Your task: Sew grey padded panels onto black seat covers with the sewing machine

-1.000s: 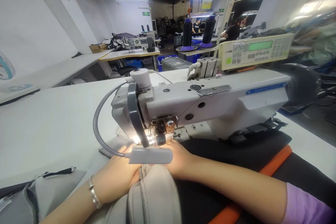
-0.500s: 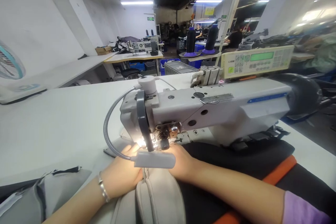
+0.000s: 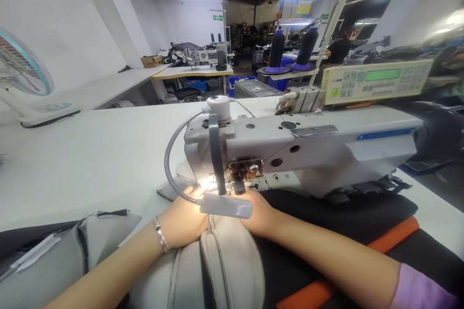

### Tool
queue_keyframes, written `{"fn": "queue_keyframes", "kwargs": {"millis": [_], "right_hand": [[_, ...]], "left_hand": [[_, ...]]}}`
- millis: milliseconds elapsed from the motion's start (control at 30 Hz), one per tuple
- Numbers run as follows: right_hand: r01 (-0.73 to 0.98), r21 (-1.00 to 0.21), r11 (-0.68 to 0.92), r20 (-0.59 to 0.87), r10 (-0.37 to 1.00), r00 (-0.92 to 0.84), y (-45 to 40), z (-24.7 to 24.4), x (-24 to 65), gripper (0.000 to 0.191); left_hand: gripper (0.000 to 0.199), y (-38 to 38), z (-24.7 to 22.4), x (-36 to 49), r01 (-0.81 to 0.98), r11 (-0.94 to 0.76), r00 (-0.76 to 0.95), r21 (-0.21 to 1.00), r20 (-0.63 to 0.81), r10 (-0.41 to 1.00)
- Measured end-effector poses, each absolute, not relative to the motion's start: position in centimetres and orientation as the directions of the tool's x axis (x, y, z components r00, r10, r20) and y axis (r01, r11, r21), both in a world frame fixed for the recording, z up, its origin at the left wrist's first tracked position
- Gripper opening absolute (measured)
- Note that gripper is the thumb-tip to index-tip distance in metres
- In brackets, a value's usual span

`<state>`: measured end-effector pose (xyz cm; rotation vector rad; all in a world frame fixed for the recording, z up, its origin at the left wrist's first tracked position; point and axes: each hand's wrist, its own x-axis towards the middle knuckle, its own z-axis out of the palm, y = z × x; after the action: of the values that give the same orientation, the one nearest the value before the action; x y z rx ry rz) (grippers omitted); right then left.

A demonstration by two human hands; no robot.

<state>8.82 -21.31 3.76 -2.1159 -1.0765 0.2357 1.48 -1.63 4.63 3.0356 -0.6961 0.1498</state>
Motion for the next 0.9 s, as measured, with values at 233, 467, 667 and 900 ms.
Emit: {"fn": "queue_keyframes", "kwargs": {"millis": [233,467,667,900], "right_hand": [[0.705,-0.596,-0.385,0.158,0.804,0.573,-21.3,4.0,9.1,0.012],[0.76,-0.48,-0.438,0.135,0.819,0.557,-21.3,3.9,9.5,0.01],[0.734,-0.482,-0.478,0.124,0.792,0.597,-21.4,3.5,9.1,0.015],[0.734,-0.458,-0.501,0.108,0.788,0.606,-21.4,3.5,9.1,0.018]], "left_hand": [[0.02,-1.8,4.6,1.6,-0.413,-0.906,0.902,-0.09,0.096,-0.421],[0.023,-1.8,4.1,2.0,-0.43,-0.892,0.892,-0.136,0.086,-0.443],[0.019,-2.2,4.8,1.4,-0.408,-0.898,0.894,-0.167,0.127,-0.43],[0.016,-2.7,5.2,1.1,-0.406,-0.902,0.899,-0.146,0.11,-0.423]]}}
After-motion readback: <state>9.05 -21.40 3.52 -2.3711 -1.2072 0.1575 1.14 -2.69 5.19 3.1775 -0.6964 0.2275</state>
